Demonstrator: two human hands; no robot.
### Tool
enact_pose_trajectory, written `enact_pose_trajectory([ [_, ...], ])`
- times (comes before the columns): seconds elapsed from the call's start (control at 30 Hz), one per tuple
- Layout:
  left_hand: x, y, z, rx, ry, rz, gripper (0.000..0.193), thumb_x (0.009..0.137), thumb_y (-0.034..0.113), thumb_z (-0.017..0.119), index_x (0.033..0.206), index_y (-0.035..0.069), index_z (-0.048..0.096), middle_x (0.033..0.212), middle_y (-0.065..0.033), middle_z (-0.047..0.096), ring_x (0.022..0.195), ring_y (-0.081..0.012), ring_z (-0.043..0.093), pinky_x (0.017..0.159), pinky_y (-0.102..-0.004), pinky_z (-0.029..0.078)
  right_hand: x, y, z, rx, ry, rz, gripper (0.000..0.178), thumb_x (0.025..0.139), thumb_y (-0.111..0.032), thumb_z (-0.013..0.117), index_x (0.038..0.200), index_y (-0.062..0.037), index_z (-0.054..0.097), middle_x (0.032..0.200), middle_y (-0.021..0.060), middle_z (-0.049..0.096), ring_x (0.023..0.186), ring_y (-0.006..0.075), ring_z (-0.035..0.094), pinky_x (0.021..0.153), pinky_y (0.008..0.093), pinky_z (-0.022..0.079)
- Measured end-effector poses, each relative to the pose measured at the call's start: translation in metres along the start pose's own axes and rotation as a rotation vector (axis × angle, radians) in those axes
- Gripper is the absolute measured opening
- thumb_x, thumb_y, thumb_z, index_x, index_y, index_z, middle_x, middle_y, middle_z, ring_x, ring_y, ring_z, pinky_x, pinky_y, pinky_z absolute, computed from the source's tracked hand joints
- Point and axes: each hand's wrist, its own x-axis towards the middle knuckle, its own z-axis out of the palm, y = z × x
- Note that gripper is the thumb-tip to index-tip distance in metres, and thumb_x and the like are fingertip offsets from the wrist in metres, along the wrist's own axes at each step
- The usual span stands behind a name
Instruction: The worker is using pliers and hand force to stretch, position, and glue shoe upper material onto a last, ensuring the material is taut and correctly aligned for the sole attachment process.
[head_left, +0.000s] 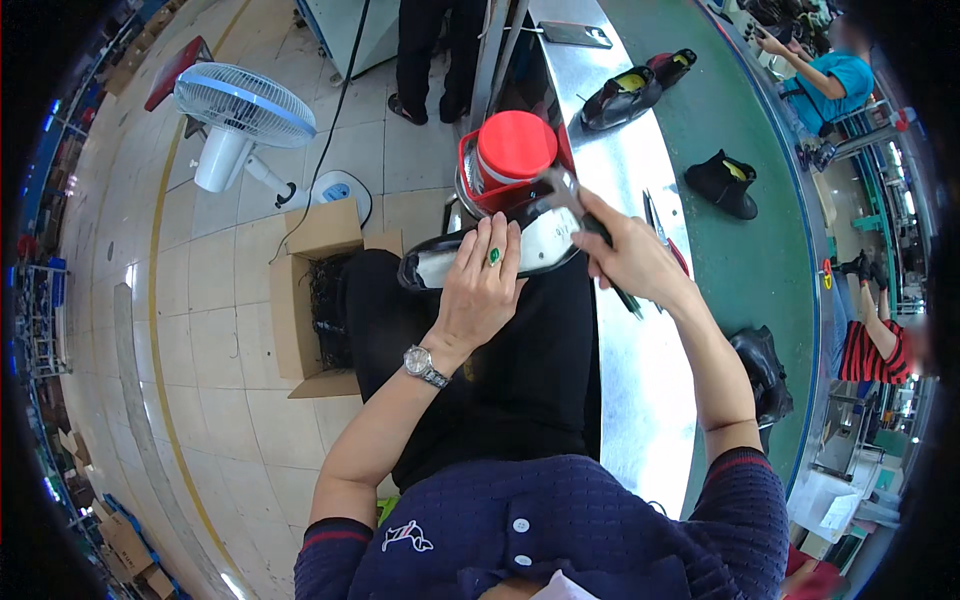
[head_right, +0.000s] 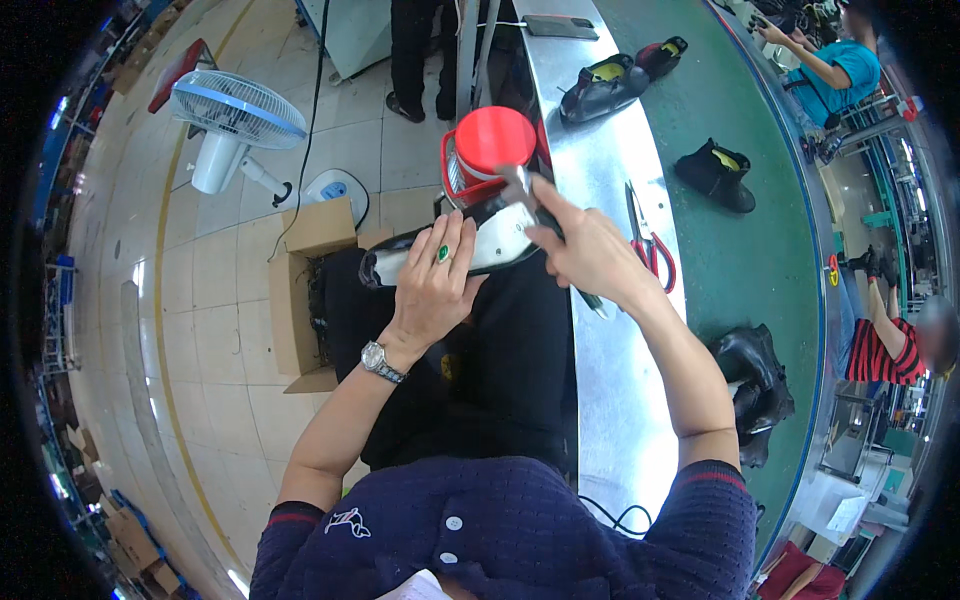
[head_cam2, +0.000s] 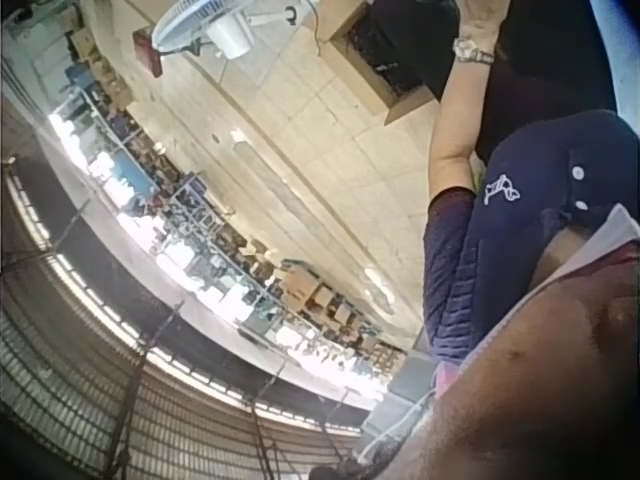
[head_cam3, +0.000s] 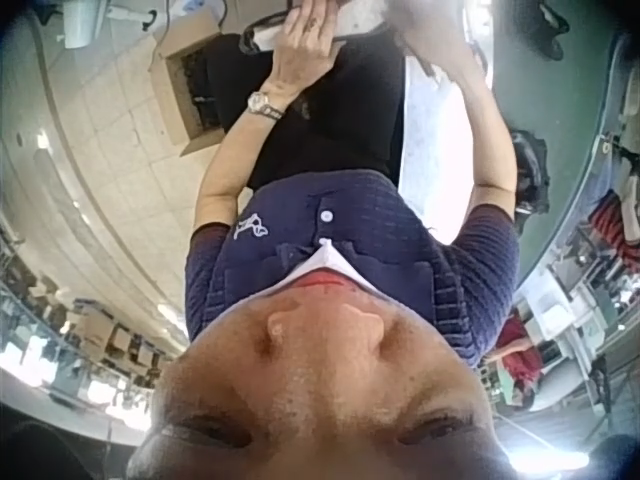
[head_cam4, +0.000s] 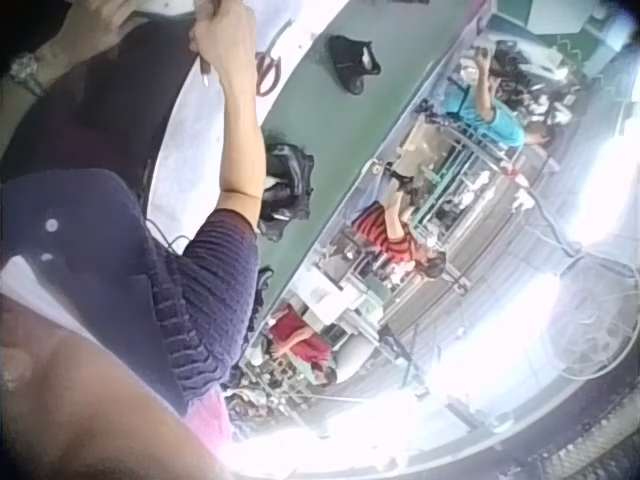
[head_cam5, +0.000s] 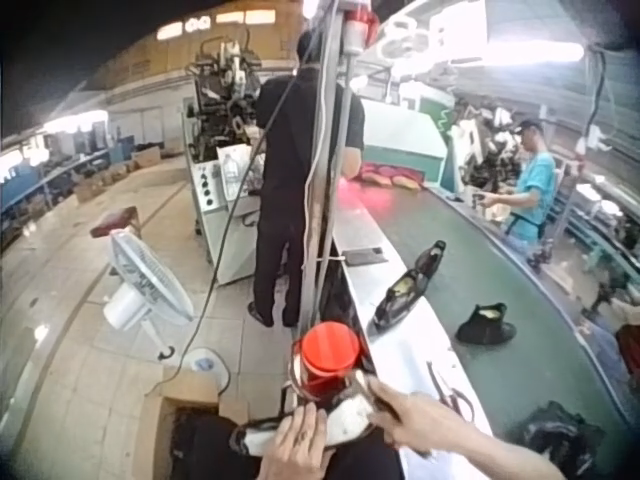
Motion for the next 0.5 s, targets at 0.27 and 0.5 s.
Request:
enact_pose_trajectory([
  [0.27,0.003,0.003,0.005,0.008,0.038,-0.008,0.066,0.072,0.017,0.076,0.126,-0.012,0.051,0.123,-0.0236,0.052,0.123,-0.0382,0.049,0.105,-0.0443,0.04,-0.002,-0.004,0.008,-0.159,0.003,-0.184,0.056,0.093,-0.019,0.055,0.145,-0.0114,0.035,0.073,0.0269,0.064,0.067,0.0469,0.062,0.068,0.0545,0.049],
  [0.5,0.005,0.003,0.009,0.108,0.094,0.006,0.04,0.083,0.011,0.06,0.115,-0.013,0.058,0.112,-0.0213,0.054,0.118,-0.0405,0.052,0.106,-0.0458,0.04,0.004,-0.014,0.015,-0.302,0.016,-0.175,0.057,0.093,-0.018,0.056,0.145,-0.0119,0.031,0.067,0.0254,0.063,0.066,0.0457,0.063,0.067,0.0548,0.049],
])
